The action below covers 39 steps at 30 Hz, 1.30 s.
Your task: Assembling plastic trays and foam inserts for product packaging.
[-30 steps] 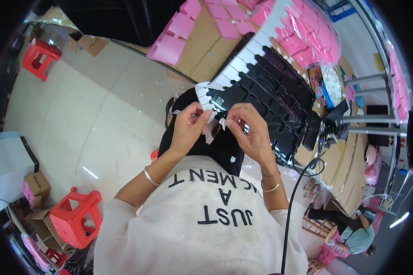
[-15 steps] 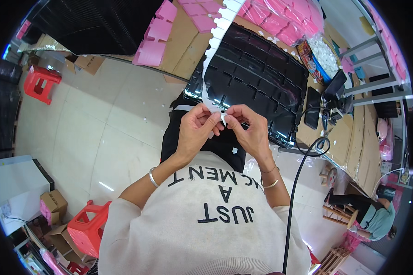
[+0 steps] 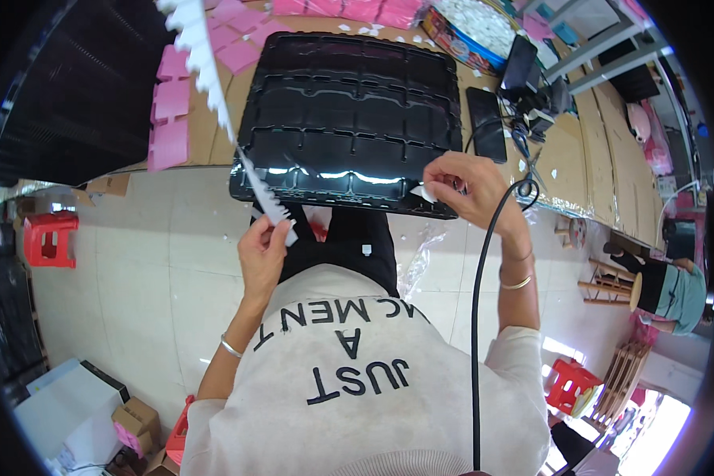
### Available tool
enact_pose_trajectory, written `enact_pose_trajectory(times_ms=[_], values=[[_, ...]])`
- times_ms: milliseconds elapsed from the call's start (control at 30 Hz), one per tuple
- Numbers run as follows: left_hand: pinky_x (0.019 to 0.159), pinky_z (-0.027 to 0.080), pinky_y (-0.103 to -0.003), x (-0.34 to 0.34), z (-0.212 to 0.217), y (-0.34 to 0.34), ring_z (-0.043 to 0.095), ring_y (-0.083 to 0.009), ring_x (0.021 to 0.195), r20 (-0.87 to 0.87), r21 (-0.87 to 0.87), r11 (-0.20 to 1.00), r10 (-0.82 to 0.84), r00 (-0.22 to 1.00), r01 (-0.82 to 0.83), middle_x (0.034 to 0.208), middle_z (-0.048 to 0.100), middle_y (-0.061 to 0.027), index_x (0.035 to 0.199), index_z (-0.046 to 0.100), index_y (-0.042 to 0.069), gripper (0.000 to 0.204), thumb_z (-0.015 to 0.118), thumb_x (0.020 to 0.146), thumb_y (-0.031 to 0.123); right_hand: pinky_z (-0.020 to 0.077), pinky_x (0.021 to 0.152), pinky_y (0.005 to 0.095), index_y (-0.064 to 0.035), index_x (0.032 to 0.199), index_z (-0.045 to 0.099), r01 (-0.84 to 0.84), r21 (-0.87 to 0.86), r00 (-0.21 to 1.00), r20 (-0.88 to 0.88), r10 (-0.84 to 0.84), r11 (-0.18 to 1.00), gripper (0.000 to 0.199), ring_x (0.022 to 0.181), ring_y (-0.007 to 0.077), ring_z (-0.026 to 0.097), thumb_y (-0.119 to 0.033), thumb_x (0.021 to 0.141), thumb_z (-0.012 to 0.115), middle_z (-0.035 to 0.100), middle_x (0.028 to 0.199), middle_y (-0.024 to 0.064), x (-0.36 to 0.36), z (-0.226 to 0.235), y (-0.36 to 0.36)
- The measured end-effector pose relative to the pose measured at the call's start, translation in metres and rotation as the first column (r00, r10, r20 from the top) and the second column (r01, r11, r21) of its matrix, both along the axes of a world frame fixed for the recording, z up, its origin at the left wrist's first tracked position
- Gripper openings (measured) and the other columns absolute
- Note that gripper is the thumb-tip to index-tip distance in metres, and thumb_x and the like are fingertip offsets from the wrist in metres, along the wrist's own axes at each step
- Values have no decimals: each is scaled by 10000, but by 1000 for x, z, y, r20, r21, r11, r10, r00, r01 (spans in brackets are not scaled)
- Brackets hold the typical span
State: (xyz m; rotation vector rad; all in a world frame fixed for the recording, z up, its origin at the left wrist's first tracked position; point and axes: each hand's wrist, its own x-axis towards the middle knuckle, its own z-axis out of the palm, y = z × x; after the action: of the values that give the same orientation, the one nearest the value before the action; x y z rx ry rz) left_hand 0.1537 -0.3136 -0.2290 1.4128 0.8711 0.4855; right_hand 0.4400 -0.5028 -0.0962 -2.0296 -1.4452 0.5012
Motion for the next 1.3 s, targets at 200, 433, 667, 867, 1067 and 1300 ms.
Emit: enact_pose_trajectory(times_ms=[200,433,667,867,1067,1300], values=[[630,429,-209,-17,-51,-6,557,-59,714,-155,263,956,-93,984,131,819,626,7,984,722,-29,105,736,952,69,521,652,361,-8,899,722,-104,-97,983,139,116,990,107,696,267,673,-107,860,731,690,799,121,36,-30,-16],[782,525,-216,30,6,-30,621,-84,872,106,68,969,-244,964,237,1023,587,-28,995,708,-35,114,745,894,-72,533,694,434,-20,834,684,-51,-108,961,266,78,993,81,765,358,674,-95,863,677,692,818,139,37,-52,-16],[608,523,-202,61,13,-31,650,-70,807,190,77,975,-220,957,209,1038,678,-52,962,705,-46,88,769,903,-33,523,673,400,-17,884,666,-88,-65,928,357,106,994,75,763,318,674,-70,850,706,665,840,137,31,-61,-18],[451,405,-195,66,35,-35,586,-50,594,117,-131,988,-62,991,77,739,661,-24,1034,698,-11,160,783,935,82,508,652,368,-12,952,655,-21,203,997,79,5,979,111,728,284,631,-23,867,726,624,825,115,-25,-34,-38],[524,452,-212,70,55,-43,584,-71,593,191,-263,950,-120,974,169,799,685,-53,1079,664,-11,164,742,965,77,518,651,340,-11,983,660,140,257,961,-266,-69,956,87,745,255,643,-23,913,710,661,869,102,-77,-42,-28],[596,525,-227,66,61,-45,663,-105,699,301,-297,913,-189,935,280,909,710,-81,1103,664,-21,152,714,981,54,513,696,284,13,996,693,190,250,940,-326,-102,949,115,745,138,627,-52,919,750,700,865,60,-82,-41,-8]])
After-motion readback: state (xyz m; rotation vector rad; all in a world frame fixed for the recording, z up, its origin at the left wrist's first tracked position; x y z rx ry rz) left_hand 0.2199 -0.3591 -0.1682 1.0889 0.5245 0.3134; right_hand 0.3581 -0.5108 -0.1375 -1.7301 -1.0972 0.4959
